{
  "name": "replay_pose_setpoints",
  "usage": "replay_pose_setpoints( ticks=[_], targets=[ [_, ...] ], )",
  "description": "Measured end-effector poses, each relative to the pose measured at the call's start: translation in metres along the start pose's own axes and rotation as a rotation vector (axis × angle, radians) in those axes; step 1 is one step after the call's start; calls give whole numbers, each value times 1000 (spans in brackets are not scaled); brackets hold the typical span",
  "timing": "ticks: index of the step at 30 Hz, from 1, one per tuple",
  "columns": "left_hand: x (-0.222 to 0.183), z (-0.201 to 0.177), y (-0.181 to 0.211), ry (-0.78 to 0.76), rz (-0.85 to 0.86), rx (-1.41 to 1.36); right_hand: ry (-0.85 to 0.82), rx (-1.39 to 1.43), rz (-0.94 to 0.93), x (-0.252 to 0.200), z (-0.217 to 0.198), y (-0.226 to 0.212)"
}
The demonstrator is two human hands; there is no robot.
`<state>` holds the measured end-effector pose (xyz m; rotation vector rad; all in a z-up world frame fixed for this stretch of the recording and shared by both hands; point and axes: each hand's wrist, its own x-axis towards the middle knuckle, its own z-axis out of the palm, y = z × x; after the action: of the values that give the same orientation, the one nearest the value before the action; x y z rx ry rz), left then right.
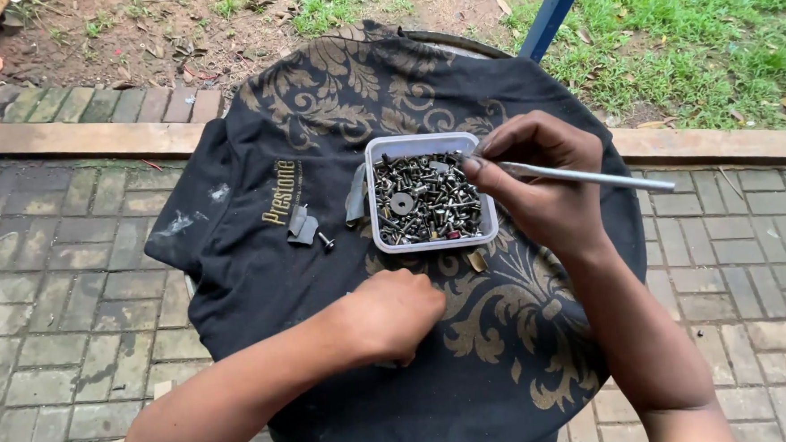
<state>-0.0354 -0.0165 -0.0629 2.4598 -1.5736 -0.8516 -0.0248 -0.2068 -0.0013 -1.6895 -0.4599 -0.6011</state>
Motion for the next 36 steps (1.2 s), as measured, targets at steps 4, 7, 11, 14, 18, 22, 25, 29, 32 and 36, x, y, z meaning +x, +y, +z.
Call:
replay_pose_setpoints(
  ticks=[4, 7, 11, 14, 18, 22, 25, 29, 32, 36],
  targets=[
    [-6, -10, 7, 28, 31, 12, -2, 29, 9, -3, 2, -2],
    [-17, -32, 7, 61, 22, -56, -4, 41, 27, -3, 1, -1],
    [-39, -70, 5, 230, 77, -237, -1, 60, 40, -4, 0, -3],
    [-43, -73, -10, 569, 193, -359, 1, 65, 58, -4, 3, -10],
    [-35, -65, -30, 1059, 314, -487, -1, 61, 96, -6, 3, -15],
    [-34, -68, -25, 1174, 312, -499, -10, 122, 119, -10, 3, -16],
    [-34, -68, -21, 1251, 299, -523, -33, 142, 107, -13, 1, -16],
    [-36, -68, -11, 1261, 363, -568, -1, 217, 102, -13, 5, -18],
    [-32, -63, -7, 1265, 371, -605, 16, 255, 97, -13, 5, -17],
    [-31, -63, -4, 1325, 362, -605, 52, 342, 90, -14, 5, -17]
  ],
)
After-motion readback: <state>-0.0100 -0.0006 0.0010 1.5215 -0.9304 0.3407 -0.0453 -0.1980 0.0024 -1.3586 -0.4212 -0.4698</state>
